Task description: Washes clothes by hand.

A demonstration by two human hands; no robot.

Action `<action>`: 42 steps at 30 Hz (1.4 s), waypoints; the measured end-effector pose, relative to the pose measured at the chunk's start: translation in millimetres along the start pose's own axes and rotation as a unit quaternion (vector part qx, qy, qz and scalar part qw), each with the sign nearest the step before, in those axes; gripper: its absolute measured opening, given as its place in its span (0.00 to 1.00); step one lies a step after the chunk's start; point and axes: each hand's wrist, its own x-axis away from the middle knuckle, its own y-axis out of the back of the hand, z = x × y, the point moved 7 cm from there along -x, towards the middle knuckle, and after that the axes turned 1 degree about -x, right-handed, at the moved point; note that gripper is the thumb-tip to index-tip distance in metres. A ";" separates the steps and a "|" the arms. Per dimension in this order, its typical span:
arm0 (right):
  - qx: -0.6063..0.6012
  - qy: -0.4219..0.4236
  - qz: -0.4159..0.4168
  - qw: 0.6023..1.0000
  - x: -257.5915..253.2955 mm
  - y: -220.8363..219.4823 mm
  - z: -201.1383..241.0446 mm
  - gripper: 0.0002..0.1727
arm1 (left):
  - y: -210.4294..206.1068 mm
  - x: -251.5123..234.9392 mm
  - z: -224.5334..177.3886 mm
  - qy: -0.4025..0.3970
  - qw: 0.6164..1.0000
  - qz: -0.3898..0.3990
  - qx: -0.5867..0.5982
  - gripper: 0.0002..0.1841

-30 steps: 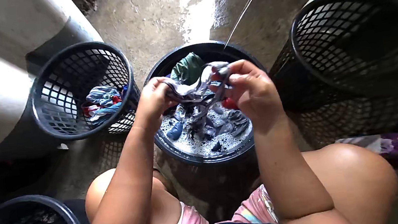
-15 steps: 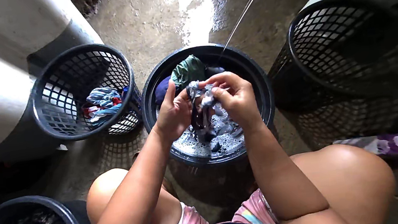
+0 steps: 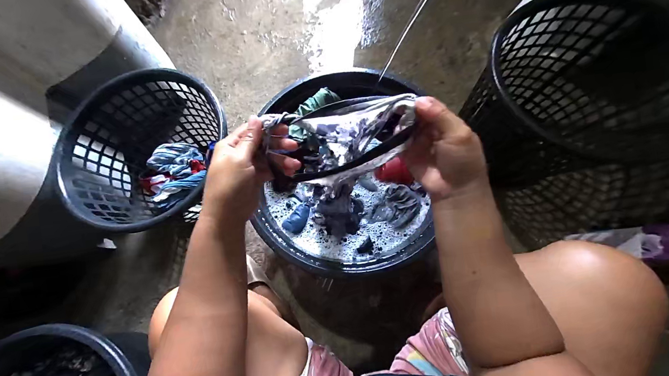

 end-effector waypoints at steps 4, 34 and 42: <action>0.035 0.129 0.051 0.990 7.0 -3.5 49.4 0.05 | 15.3 16.4 -55.5 -0.120 0.991 -0.032 -0.053 0.21; 0.490 -0.410 0.111 0.761 32.4 129.7 -251.5 0.34 | -36.1 -17.0 307.1 0.332 0.823 0.157 -0.433 0.27; 0.362 -0.205 0.111 0.903 -28.3 45.0 -63.9 0.25 | 0.2 -39.8 69.2 0.113 0.871 0.108 -0.466 0.15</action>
